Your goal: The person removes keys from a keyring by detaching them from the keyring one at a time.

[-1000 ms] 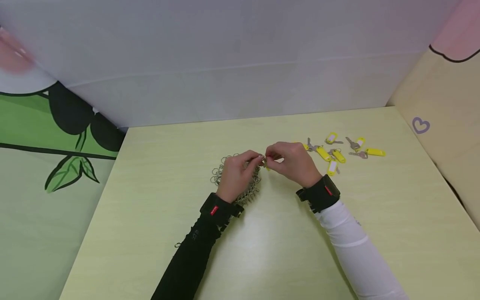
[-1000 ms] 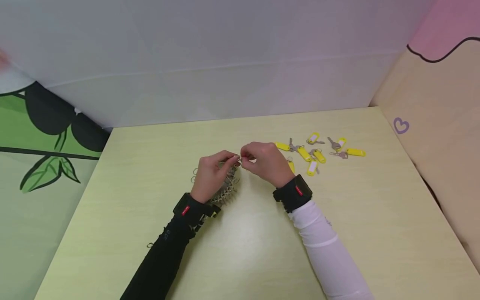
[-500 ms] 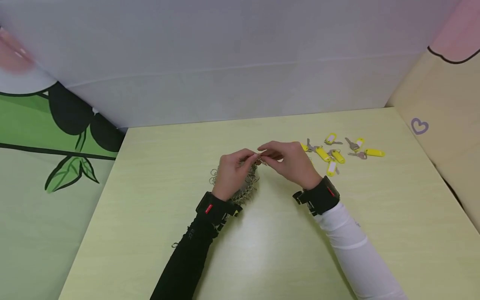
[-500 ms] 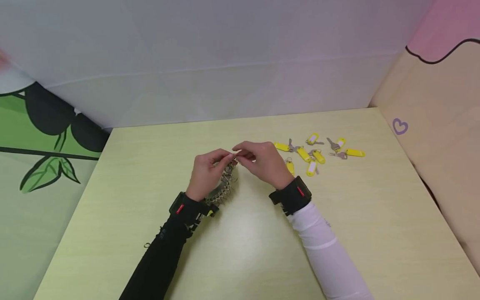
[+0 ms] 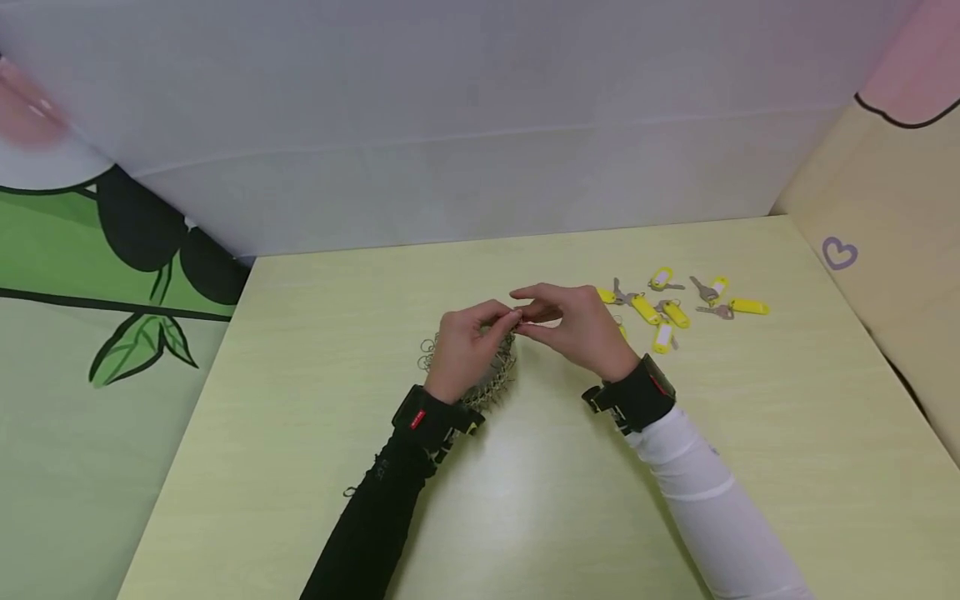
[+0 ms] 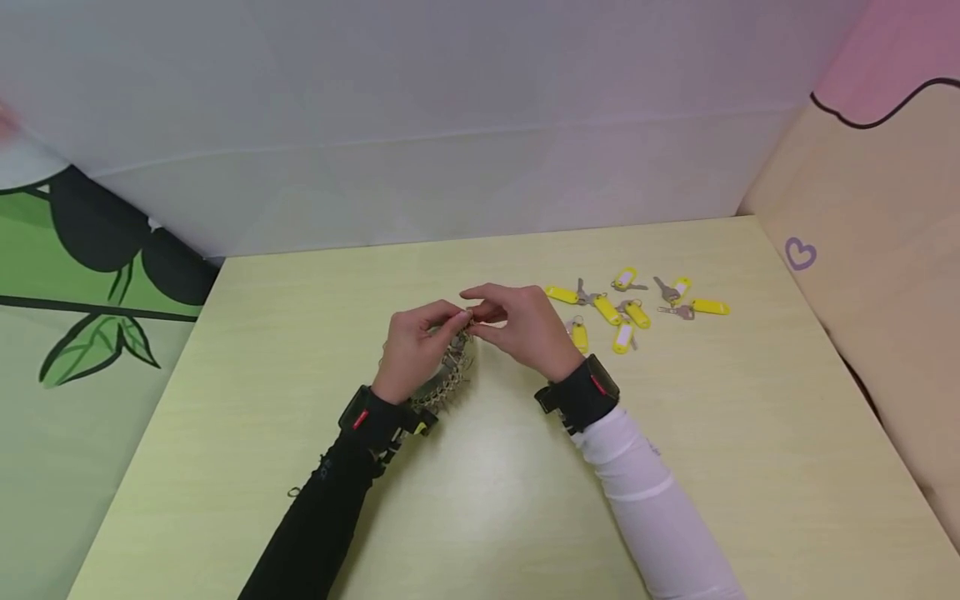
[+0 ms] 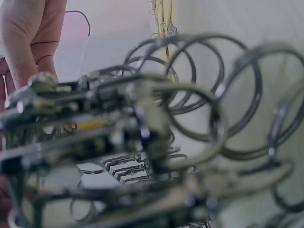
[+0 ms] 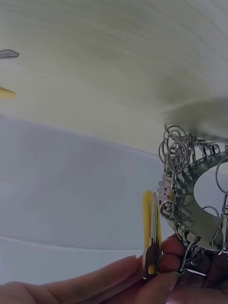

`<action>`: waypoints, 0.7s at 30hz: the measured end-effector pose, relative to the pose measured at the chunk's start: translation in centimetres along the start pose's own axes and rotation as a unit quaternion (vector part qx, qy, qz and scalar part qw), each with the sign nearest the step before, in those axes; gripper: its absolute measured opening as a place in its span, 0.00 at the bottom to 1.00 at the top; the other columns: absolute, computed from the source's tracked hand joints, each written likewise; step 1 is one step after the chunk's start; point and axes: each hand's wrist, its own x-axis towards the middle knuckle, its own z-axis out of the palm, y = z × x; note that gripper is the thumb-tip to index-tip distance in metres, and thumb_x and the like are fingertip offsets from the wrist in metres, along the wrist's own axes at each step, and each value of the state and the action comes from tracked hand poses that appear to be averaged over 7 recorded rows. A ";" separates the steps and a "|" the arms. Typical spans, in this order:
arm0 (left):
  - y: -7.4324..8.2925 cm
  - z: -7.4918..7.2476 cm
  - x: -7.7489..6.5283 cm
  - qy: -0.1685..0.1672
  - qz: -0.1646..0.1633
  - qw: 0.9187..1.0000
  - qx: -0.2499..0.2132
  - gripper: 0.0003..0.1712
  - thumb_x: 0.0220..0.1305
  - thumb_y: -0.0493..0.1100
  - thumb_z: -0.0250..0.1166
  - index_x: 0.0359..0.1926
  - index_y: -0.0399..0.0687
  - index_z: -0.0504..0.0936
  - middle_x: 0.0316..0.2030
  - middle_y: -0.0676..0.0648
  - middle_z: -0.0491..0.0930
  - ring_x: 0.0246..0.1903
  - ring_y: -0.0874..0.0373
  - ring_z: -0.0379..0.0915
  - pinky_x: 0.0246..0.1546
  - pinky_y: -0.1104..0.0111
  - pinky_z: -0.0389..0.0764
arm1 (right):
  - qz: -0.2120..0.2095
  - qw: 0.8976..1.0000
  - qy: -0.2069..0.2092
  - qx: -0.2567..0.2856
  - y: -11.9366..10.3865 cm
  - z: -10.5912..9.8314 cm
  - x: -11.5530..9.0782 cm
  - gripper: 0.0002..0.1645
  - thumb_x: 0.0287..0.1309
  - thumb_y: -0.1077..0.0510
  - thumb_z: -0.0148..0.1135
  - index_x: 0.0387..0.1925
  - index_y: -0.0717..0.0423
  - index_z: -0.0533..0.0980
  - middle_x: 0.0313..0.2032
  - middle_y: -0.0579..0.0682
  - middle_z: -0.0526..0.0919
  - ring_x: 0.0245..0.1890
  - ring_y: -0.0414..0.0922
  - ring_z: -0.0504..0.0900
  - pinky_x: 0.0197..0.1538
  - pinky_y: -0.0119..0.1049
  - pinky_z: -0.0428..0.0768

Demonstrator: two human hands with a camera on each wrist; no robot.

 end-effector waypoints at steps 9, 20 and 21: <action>2.5 -0.6 0.1 0.000 0.003 1.000 0.003 0.07 0.66 0.35 0.62 0.36 0.38 0.86 0.28 0.40 0.87 0.18 0.57 0.66 0.27 0.66 0.71 | 0.036 0.999 -0.031 0.013 0.3 -0.8 0.1 0.17 0.54 0.54 0.72 0.46 0.50 0.84 0.40 0.47 0.89 0.38 0.32 0.84 0.41 0.35 0.86; -0.8 0.2 -0.3 -0.026 0.012 1.000 0.004 0.11 0.70 0.47 0.60 0.38 0.50 0.87 0.31 0.48 0.88 0.23 0.63 0.71 0.28 0.60 0.75 | 0.053 0.995 -0.034 0.082 1.3 -0.5 -0.1 0.18 0.51 0.61 0.73 0.46 0.50 0.84 0.40 0.50 0.88 0.40 0.37 0.84 0.44 0.40 0.86; -0.9 0.2 -0.2 -0.027 0.013 1.000 0.005 0.11 0.70 0.48 0.60 0.38 0.51 0.87 0.31 0.48 0.88 0.23 0.63 0.71 0.27 0.60 0.75 | 0.056 0.994 -0.033 0.086 1.4 -0.5 -0.1 0.19 0.50 0.61 0.74 0.46 0.51 0.84 0.40 0.51 0.88 0.41 0.38 0.84 0.45 0.40 0.86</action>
